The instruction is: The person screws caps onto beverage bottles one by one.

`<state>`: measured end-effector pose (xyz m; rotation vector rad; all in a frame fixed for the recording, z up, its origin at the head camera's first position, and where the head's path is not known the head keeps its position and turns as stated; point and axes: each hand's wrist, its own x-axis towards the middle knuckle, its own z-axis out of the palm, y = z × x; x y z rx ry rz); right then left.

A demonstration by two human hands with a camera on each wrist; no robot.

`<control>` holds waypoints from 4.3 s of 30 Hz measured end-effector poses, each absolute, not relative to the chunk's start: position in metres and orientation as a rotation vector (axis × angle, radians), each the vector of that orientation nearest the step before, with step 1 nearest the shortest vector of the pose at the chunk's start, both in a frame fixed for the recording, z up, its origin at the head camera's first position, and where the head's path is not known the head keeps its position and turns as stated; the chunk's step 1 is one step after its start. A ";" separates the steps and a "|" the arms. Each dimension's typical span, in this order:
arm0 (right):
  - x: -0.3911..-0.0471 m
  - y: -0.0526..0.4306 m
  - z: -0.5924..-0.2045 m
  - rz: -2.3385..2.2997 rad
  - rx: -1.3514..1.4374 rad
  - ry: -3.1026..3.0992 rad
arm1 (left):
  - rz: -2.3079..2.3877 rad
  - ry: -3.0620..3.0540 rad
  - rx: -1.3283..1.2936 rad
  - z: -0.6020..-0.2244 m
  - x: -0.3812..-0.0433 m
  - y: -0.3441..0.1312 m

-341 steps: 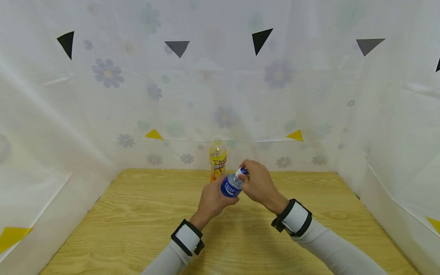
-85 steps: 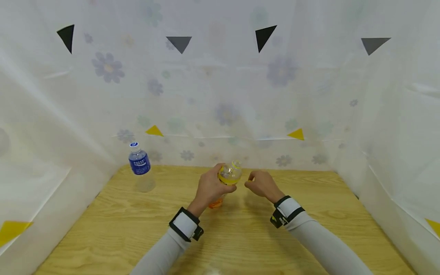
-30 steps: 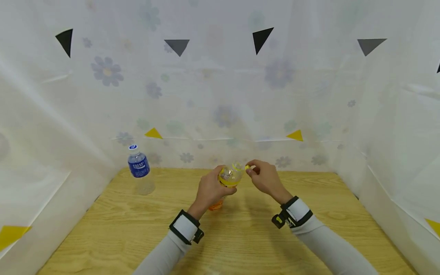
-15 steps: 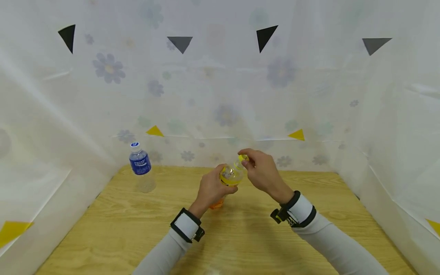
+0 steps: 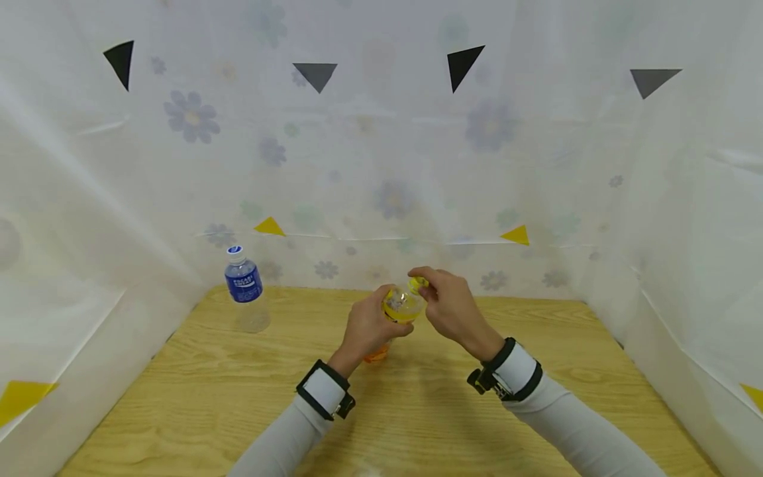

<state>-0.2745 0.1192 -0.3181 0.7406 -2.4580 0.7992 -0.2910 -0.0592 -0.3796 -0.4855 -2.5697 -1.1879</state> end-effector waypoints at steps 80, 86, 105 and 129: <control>-0.272 0.123 -0.320 0.924 0.773 -2.498 | -1.221 -2.563 -0.489 -0.384 -0.289 -0.058; -0.270 0.122 -0.319 0.924 0.737 -2.516 | -1.227 -2.559 -0.508 -0.383 -0.290 -0.059; -0.283 0.124 -0.326 0.803 0.609 -2.455 | -1.232 -2.580 -0.484 -0.384 -0.289 -0.057; -0.270 0.124 -0.315 0.868 0.598 -2.621 | -1.203 -2.566 -0.499 -0.382 -0.287 -0.059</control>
